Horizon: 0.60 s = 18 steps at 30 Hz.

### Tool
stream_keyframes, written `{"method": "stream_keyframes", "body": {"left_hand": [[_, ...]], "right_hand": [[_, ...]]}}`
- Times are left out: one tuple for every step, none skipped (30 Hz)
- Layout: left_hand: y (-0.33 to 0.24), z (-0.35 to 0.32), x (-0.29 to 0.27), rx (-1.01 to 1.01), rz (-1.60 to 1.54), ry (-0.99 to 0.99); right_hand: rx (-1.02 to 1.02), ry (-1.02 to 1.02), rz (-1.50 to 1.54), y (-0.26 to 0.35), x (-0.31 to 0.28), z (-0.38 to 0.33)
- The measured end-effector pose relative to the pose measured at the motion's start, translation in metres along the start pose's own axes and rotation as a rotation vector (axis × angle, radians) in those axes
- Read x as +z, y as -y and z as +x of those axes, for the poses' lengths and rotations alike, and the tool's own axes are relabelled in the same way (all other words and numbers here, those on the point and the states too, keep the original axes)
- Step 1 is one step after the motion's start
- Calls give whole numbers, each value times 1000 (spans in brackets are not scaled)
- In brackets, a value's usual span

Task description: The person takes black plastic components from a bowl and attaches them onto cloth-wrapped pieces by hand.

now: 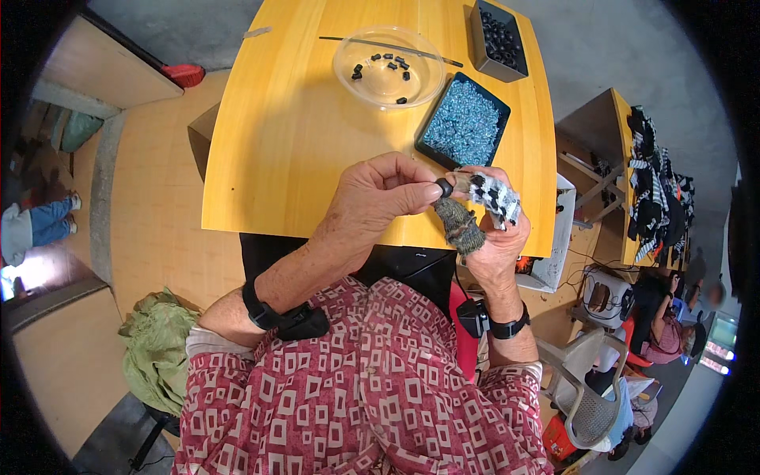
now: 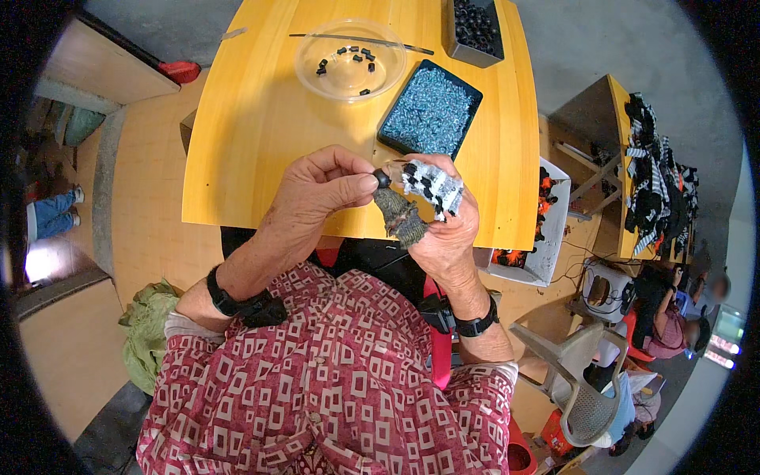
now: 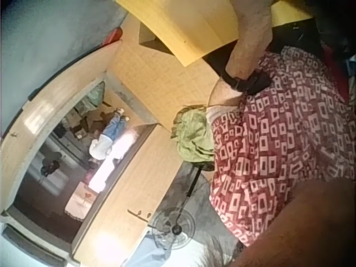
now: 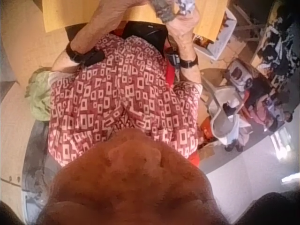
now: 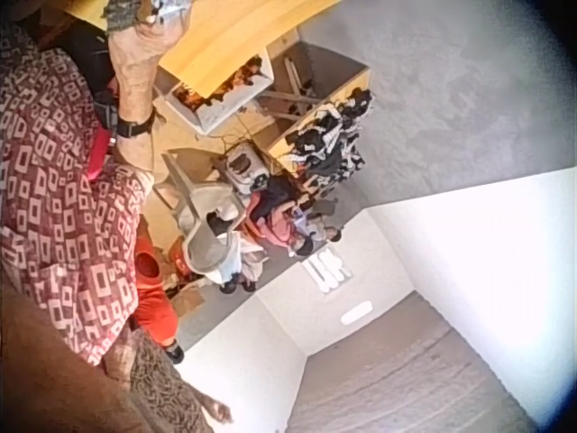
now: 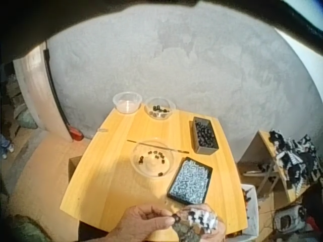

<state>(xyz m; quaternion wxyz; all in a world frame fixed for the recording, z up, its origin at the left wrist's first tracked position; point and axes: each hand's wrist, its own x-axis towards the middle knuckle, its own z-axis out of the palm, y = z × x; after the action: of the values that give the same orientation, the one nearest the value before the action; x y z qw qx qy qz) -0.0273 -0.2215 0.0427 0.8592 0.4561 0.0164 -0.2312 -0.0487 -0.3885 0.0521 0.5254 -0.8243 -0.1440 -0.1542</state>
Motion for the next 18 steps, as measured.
{"method": "stream_keyframes", "body": {"left_hand": [[-1, 0, 0, 0, 1, -2], [-1, -1, 0, 35, 41, 6], [-1, -1, 1, 69, 82, 15], [-1, -1, 0, 68, 83, 14], [0, -1, -1, 106, 120, 27], [1, -1, -1, 144, 157, 40], [1, -1, -1, 143, 157, 40], [2, -1, 0, 161, 145, 43], [3, -1, 0, 179, 133, 45], [4, 0, 1, 179, 133, 45], [5, 1, 2, 203, 113, 39], [5, 1, 3, 227, 92, 33], [6, 0, 2, 226, 92, 32], [7, 1, 2, 233, 92, 30], [8, 1, 2, 240, 91, 29], [9, 1, 2, 239, 91, 31], [8, 1, 3, 268, 129, 30], [7, 1, 3, 298, 167, 30]], "right_hand": [[32, -27, 20, 1, 1, -1], [33, -27, 20, 0, 1, -1], [35, -24, 37, 0, 0, -1], [36, -20, 54, -1, 0, -2], [37, -20, 53, 0, 0, -2], [65, -37, 58, 1, 0, -3], [93, -54, 64, 2, 0, -4], [93, -54, 64, 2, 0, -4], [130, -51, 123, 2, -1, -4], [167, -48, 182, 2, -1, -5], [167, -48, 183, 3, 0, -6], [203, -80, 266, 3, 2, -7], [238, -112, 349, 4, 3, -8], [239, -114, 347, 2, 3, -8], [219, -94, 392, 0, 3, -8], [199, -74, 436, -2, 3, -9], [199, -74, 438, -1, 4, -9], [224, -89, 453, -1, 5, -10]]}}
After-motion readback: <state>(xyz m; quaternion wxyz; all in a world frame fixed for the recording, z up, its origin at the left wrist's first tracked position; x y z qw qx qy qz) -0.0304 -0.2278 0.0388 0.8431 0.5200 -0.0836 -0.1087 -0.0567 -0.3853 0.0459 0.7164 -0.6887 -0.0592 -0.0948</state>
